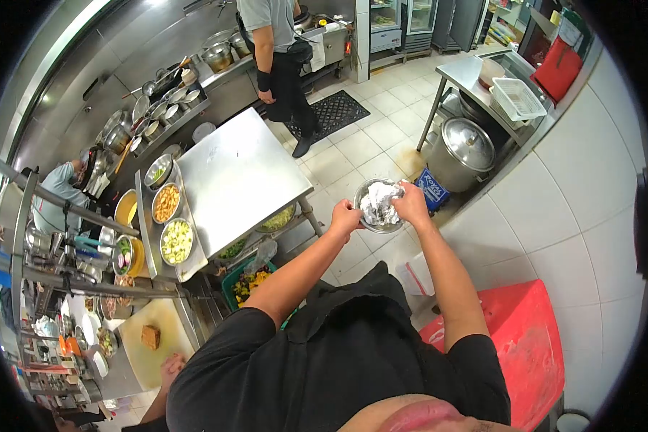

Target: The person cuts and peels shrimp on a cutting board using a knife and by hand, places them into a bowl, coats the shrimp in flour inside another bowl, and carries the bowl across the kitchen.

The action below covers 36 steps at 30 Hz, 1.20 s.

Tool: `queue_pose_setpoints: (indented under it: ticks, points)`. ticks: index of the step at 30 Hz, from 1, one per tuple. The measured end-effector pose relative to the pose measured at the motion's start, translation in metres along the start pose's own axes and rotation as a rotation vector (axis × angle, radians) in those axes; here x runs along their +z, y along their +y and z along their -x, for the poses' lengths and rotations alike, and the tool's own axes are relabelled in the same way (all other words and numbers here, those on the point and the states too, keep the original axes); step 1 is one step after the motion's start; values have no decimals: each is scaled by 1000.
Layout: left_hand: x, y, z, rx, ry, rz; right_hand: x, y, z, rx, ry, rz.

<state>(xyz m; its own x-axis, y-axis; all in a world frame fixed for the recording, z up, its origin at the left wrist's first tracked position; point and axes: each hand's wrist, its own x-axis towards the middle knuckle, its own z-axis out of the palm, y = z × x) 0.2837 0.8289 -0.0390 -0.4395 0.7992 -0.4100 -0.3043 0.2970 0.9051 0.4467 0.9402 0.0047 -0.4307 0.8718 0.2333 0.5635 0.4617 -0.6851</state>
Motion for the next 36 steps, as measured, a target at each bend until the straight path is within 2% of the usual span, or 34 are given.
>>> queue_pose_setpoints:
  ticks: [9, 13, 16, 20, 22, 27, 34, 35, 36]
  points:
    - [8, 61, -139, -14, 59, 65, 18, 13, -162, 77, -81, -108]
    - [25, 90, -226, -8, 128, 55, 40, 50, -263, -11, -32, -165]
    - [46, 126, -278, -7, 162, 139, 30, 59, -342, 16, -174, -216]
    - [66, 161, -359, 25, 202, 138, 27, 73, -443, -136, -59, -171]
    - [76, 181, -387, 17, 218, 171, 19, 68, -486, -89, -165, -189]
    - [100, 225, -474, 11, 236, 155, 35, 89, -595, -79, -238, -209]
    - [115, 268, -628, 8, 210, 145, 60, 115, -739, -76, -207, -202]
    - [118, 281, -648, 5, 211, 167, 75, 134, -763, -176, -104, -143]
    - [121, 292, -670, -6, 211, 192, 82, 143, -790, -117, -174, -186]
